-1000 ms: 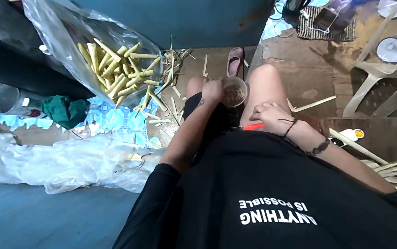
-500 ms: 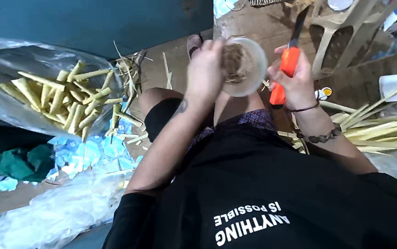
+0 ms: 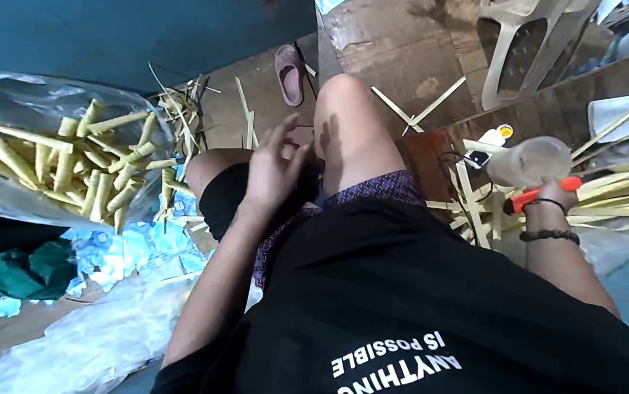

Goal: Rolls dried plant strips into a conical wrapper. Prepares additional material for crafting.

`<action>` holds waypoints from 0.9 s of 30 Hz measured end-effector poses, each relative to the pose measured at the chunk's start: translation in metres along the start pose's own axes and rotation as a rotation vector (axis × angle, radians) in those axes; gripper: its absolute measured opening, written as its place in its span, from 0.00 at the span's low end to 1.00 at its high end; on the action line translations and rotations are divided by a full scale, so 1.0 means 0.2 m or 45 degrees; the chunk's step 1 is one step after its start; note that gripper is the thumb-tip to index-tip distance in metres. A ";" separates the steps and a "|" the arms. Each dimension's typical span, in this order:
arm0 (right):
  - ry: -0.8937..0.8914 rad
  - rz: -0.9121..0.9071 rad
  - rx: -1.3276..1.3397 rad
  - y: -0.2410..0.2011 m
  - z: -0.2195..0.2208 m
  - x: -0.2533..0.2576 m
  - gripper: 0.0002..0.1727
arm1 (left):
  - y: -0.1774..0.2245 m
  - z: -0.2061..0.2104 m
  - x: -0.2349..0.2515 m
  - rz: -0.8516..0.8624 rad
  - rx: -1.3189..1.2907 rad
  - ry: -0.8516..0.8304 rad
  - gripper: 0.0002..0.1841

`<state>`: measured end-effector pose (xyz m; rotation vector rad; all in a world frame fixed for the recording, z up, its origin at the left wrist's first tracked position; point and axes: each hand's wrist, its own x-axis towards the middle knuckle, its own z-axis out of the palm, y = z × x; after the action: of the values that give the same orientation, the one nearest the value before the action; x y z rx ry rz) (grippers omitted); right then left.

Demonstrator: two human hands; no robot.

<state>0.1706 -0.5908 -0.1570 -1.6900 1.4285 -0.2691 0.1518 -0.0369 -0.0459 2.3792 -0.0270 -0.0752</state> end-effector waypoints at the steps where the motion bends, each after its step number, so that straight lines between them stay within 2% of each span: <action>1: 0.019 0.090 0.072 0.06 -0.02 0.03 0.33 | -0.07 -0.03 -0.06 -0.054 0.016 0.051 0.28; 4: -0.112 0.201 0.316 0.19 -0.05 0.11 0.27 | -0.20 -0.06 -0.21 -0.165 0.036 0.223 0.27; 6: -0.149 0.225 0.347 0.23 -0.02 0.09 0.30 | -0.25 -0.07 -0.29 -0.232 0.049 0.310 0.26; 9: -0.054 0.183 0.208 0.25 0.03 0.09 0.34 | -0.31 -0.08 -0.38 -0.297 0.056 0.368 0.26; 12: 0.342 0.003 -0.226 0.18 0.06 0.07 0.35 | -0.34 -0.08 -0.46 -0.373 0.067 0.411 0.26; 13: 0.428 -0.118 -0.204 0.15 0.07 0.07 0.37 | -0.35 -0.08 -0.48 -0.393 0.069 0.431 0.25; 15: 0.430 -0.495 -0.071 0.08 0.09 0.01 0.38 | -0.36 -0.08 -0.52 -0.434 0.074 0.445 0.25; 18: 0.168 -0.916 -0.351 0.04 0.15 -0.12 0.36 | -0.38 -0.06 -0.57 -0.463 0.080 0.432 0.25; 21: -0.121 -1.043 -0.619 0.05 0.27 -0.25 0.35 | -0.38 -0.04 -0.59 -0.468 0.097 0.443 0.24; 24: -0.456 -0.817 -0.857 0.09 0.38 -0.32 0.33 | -0.39 -0.02 -0.60 -0.456 0.140 0.448 0.23; 27: -0.746 -0.562 -1.015 0.23 0.44 -0.24 0.35 | -0.42 0.00 -0.62 -0.428 0.190 0.444 0.22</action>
<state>0.1819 -0.5039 -0.2248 -2.4453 0.7278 0.6036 0.0280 0.0294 -0.0973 2.4907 0.5506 0.1886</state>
